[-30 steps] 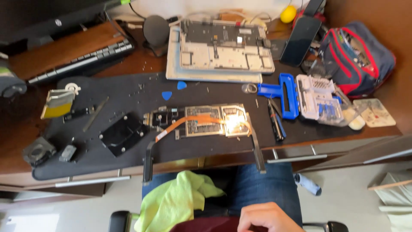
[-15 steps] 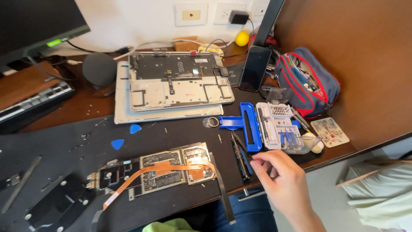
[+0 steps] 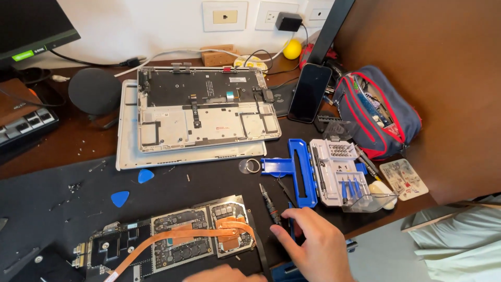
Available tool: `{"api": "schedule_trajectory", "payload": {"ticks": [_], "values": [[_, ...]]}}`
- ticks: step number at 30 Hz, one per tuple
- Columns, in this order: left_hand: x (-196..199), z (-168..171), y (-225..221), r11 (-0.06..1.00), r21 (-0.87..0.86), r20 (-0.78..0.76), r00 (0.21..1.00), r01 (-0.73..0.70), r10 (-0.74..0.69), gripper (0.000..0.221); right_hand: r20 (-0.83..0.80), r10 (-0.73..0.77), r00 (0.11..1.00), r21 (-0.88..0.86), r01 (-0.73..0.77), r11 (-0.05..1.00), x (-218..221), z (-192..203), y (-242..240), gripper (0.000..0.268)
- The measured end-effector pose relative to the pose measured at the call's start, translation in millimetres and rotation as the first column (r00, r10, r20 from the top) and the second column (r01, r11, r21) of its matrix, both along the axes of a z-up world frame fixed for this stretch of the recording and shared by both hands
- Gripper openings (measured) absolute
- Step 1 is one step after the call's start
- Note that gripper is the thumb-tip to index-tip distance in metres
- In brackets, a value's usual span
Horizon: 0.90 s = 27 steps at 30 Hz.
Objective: Removing a heatsink from a laptop motherboard using a screwdriver and a prying tool.
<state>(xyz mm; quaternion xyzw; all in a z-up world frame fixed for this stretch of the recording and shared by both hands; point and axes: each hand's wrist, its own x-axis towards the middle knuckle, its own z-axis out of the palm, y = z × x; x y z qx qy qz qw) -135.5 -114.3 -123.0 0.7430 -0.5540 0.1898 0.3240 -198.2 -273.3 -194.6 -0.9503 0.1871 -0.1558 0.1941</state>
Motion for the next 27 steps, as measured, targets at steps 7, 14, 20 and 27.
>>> {"api": "schedule_trajectory", "payload": {"ticks": [7, 14, 20, 27], "values": [[46.0, -61.7, 73.1, 0.999, -0.021, -0.039, 0.998, -0.043, 0.042, 0.012, -0.054, -0.096, 0.994, -0.014, 0.095, 0.995, 3.5, 6.1, 9.0, 0.029], [36.9, -34.4, 79.0, 0.979, -0.179, -0.217, 0.974, -0.097, 0.056, 0.012, 0.292, 0.053, 0.955, 0.084, -0.081, 0.993, 2.9, -2.4, -0.5, 0.012], [47.6, -53.2, 99.1, 0.983, -0.091, -0.048, 0.987, -0.16, 0.156, 0.007, 0.523, -0.168, 0.836, 0.775, -0.384, 0.501, -16.6, 3.8, -15.0, 0.043], [43.2, -59.3, 100.0, 0.979, 0.063, 0.002, 0.981, -0.195, 0.195, 0.025, 0.625, -0.127, 0.771, 0.778, -0.601, 0.184, -15.2, 7.4, -20.4, 0.079]]}}
